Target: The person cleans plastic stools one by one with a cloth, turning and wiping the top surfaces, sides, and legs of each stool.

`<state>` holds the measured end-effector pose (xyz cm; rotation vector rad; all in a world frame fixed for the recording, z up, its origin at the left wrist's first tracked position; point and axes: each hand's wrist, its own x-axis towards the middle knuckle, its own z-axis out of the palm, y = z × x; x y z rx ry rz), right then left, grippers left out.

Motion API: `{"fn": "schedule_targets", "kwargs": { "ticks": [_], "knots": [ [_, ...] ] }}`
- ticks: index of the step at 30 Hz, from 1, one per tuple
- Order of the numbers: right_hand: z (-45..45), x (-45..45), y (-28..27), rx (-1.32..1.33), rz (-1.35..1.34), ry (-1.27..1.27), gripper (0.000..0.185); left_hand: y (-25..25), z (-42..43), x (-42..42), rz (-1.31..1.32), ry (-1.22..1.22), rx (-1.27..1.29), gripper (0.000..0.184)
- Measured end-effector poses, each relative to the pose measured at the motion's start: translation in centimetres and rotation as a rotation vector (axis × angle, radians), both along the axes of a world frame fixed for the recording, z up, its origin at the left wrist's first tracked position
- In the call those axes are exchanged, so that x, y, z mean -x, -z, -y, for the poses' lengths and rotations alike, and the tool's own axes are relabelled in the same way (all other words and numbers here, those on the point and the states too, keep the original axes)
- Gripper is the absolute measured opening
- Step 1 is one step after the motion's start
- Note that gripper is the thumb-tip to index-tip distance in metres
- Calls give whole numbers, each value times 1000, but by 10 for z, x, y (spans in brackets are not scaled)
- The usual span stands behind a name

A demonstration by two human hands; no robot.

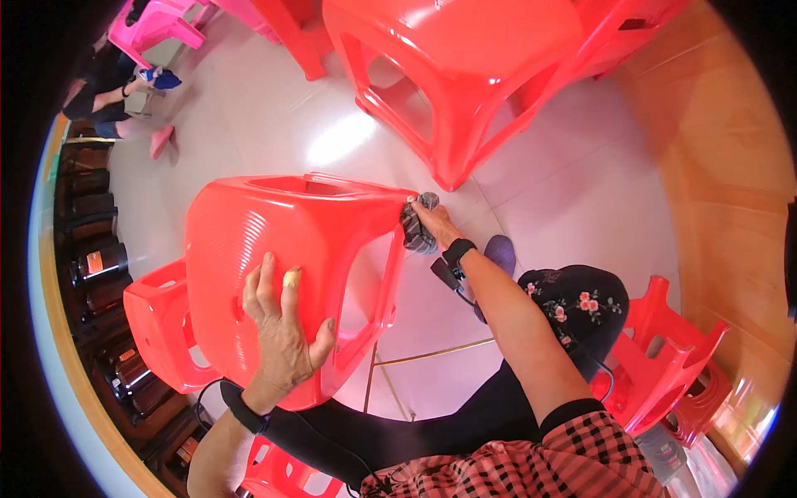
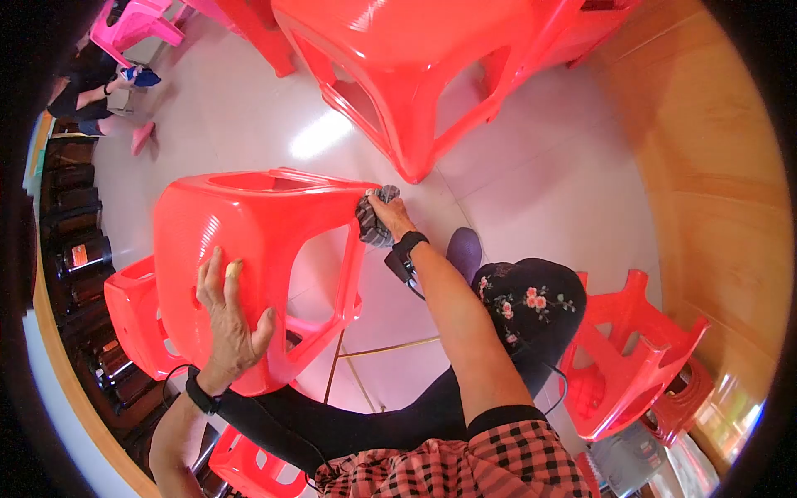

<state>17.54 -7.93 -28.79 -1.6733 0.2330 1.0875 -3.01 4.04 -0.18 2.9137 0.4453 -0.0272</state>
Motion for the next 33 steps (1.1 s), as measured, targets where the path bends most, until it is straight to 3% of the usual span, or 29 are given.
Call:
{"fn": "schedule_targets", "kwargs": {
  "ticks": [3,6,8,10,20,22,24,26,27,28,31,33],
  "knots": [
    [-2,3,-43,-108,-59,-31,39,2,0,-3,22,-11,1,74],
    [-9,10,-55,-183,-55,-27,37,7,-1,-4,64,-32,-18,73],
    [-6,7,-95,-177,22,-115,38,8,-2,-7,84,-21,-14,72],
    [-5,3,-116,-482,-181,-193,38,8,-3,-11,124,-25,-34,71],
    [-19,-20,-237,-852,-60,-178,35,14,-5,-14,219,2,-57,73],
    [-39,-30,-246,-871,186,-87,39,16,-5,-14,233,19,-56,74],
    [-53,-33,-253,-755,331,-165,43,16,-7,-15,251,31,-80,74],
    [-70,-22,-254,-542,840,-473,56,17,-5,-14,230,14,-62,75],
    [-73,-12,-275,-109,950,-660,66,15,-5,-14,231,20,-61,75],
    [-76,-7,-278,-168,1051,-591,67,13,-4,-14,230,18,-56,75],
    [-71,-8,-281,-53,964,-672,66,13,-3,-14,252,4,-35,74],
    [-65,-6,-267,-178,867,-536,60,16,-4,-13,263,11,-40,73]
  ]
}}
